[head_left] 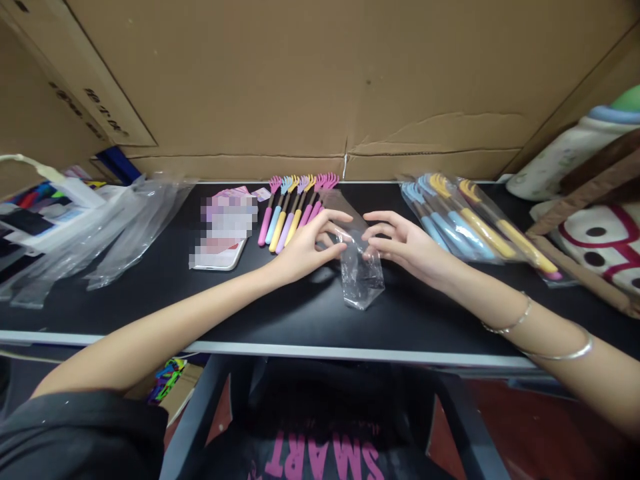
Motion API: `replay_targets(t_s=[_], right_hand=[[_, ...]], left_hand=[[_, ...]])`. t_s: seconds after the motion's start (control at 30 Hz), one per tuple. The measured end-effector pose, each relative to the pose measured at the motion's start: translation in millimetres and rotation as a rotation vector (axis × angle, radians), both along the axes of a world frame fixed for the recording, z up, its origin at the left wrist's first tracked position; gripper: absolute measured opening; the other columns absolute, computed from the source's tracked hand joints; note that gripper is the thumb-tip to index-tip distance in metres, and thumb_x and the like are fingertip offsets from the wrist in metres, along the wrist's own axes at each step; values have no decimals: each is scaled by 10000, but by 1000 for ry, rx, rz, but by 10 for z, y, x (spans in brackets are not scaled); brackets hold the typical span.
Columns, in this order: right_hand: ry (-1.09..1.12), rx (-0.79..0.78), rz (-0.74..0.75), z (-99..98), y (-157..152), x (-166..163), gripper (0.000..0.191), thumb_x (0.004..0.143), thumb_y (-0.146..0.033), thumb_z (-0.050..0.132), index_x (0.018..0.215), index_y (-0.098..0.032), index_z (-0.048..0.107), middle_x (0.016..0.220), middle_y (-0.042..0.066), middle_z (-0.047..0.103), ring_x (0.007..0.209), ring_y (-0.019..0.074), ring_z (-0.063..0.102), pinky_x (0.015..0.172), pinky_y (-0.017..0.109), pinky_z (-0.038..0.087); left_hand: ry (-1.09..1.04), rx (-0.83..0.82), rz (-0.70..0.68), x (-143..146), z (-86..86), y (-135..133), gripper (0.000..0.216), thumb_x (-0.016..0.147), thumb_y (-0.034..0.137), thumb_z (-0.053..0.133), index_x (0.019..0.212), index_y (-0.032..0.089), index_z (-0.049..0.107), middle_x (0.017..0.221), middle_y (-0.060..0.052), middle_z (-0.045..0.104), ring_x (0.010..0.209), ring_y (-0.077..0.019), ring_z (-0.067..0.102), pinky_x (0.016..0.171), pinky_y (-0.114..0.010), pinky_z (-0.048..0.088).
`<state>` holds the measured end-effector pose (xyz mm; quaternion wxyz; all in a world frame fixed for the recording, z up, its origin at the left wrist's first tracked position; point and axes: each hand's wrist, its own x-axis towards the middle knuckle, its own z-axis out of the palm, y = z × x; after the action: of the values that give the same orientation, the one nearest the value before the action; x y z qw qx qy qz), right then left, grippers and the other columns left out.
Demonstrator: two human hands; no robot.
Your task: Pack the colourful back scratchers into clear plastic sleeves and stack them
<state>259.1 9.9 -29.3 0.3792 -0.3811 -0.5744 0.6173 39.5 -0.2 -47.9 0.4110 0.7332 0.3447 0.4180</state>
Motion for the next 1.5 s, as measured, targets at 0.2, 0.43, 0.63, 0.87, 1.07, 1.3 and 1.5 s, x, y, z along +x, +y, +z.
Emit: replay_targets(t_s=[0.2, 0.43, 0.63, 0.87, 1.07, 1.3, 1.5], right_hand=[[-36, -13, 87, -37, -24, -16, 688, 693, -272, 812, 1272, -268, 440, 931, -46, 650, 717, 145, 702, 827, 388, 557], [-94, -20, 192, -46, -48, -21, 925, 715, -243, 781, 1437, -299, 208, 930, -35, 676, 762, 188, 737, 823, 396, 551], [-105, 127, 192, -76, -13, -18, 702, 723, -224, 757, 1309, -229, 371, 839, -41, 678, 744, 167, 716, 817, 376, 546], [-371, 645, -6, 26, 3, 56, 336, 867, -262, 601, 1186, -223, 502, 841, 5, 679, 662, 146, 633, 656, 308, 515], [-897, 1293, -124, 157, -34, 140, 332, 962, -176, 416, 1169, -246, 666, 915, 68, 703, 799, 207, 618, 725, 351, 465], [-1174, 1537, 29, 91, -51, 100, 433, 949, -98, 390, 1261, -233, 657, 1012, 79, 723, 820, 210, 567, 637, 344, 402], [-1135, 1566, 197, 9, -57, 52, 401, 927, -72, 404, 1206, -193, 665, 942, 75, 741, 839, 202, 582, 643, 329, 406]], left_hand=[[-60, 23, 10, 22, -45, -1, 456, 841, 200, 645, 1249, 213, 442, 964, -19, 654, 646, -62, 615, 584, -172, 484], [-126, 48, 110, 14, -8, 2, 451, 857, 181, 607, 1260, 218, 406, 980, -28, 650, 654, -67, 620, 660, -204, 550], [-24, 146, 136, -35, 10, 62, 378, 854, 169, 601, 1206, 197, 466, 1036, -45, 660, 729, -78, 621, 681, -200, 523], [403, 458, 210, -169, 160, 46, 277, 912, 172, 536, 1187, 194, 562, 965, -16, 695, 698, -90, 624, 651, -200, 464], [778, 915, 424, -278, 298, 21, 214, 981, 239, 485, 1051, 238, 687, 909, -17, 722, 862, -166, 643, 684, -251, 443], [853, 1216, 300, -225, 235, 52, 298, 977, 165, 470, 1196, 259, 649, 1182, -39, 691, 1057, -213, 612, 895, -342, 466], [914, 1124, 125, -193, 111, 63, 205, 917, 153, 583, 1065, 243, 694, 1307, -33, 655, 1246, -246, 547, 1077, -452, 398]])
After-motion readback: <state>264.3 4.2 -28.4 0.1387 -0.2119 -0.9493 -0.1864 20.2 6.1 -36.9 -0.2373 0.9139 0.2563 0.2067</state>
